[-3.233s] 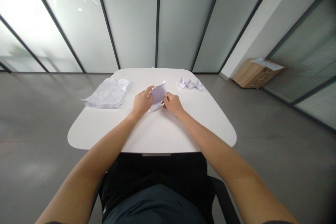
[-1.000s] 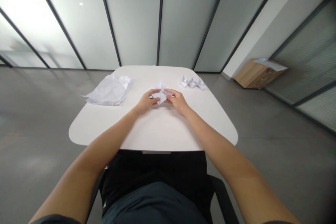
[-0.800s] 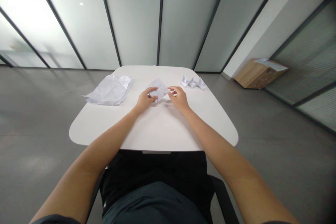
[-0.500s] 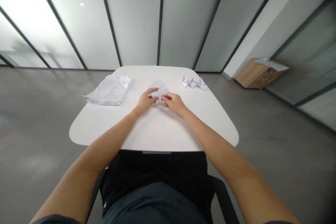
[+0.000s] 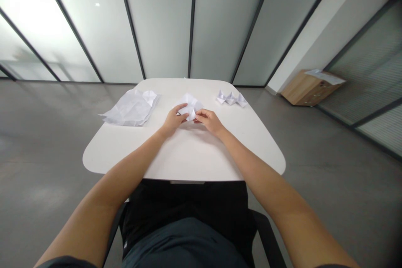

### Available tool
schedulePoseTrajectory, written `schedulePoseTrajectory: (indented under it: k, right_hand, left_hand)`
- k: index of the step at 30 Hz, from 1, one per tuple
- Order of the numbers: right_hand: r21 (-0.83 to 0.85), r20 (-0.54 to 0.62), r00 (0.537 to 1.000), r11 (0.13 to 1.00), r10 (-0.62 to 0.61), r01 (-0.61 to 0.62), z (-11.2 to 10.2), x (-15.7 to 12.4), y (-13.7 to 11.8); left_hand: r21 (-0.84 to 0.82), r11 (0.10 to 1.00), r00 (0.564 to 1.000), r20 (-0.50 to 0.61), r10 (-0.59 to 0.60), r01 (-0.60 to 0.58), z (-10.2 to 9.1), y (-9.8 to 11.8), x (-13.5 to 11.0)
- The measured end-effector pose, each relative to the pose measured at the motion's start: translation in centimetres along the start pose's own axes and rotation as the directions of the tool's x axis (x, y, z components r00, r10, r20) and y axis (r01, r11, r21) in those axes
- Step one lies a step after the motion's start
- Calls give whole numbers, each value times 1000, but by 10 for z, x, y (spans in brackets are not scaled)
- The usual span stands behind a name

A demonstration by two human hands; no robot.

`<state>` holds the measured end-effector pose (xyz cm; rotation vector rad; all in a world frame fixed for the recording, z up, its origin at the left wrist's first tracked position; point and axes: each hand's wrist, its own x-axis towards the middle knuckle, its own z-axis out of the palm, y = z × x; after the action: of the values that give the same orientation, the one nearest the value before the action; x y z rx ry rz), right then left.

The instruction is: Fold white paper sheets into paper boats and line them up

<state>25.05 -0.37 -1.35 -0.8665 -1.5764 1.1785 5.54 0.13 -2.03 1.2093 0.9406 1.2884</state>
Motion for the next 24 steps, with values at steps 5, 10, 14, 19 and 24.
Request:
schedulePoseTrajectory:
  k: [5,10,14,19,24]
  right_hand:
    - [-46,40,999,998,-28,30,0,-1,1]
    - [-135,40,998,990,-42,47,-1,-2,-1]
    - [-170,46,997,983,-66,73,-1,-3,-3]
    - [-184,43,997,981,-59,66,0,-2,-1]
    - [-222,63,995,971,-73,85,1,-2,-2]
  left_hand:
    - [270,957,991,-42,124,-108,-3,-1,2]
    - [427,874,956,-67,285,-231,-1,10,-3]
    - [420,867,941,-77,330,-269,4,15,-9]
    - [480,809,914,-32,403,-340,2,13,-9]
    - [556,774,924,-29,380,-301,1,13,-11]
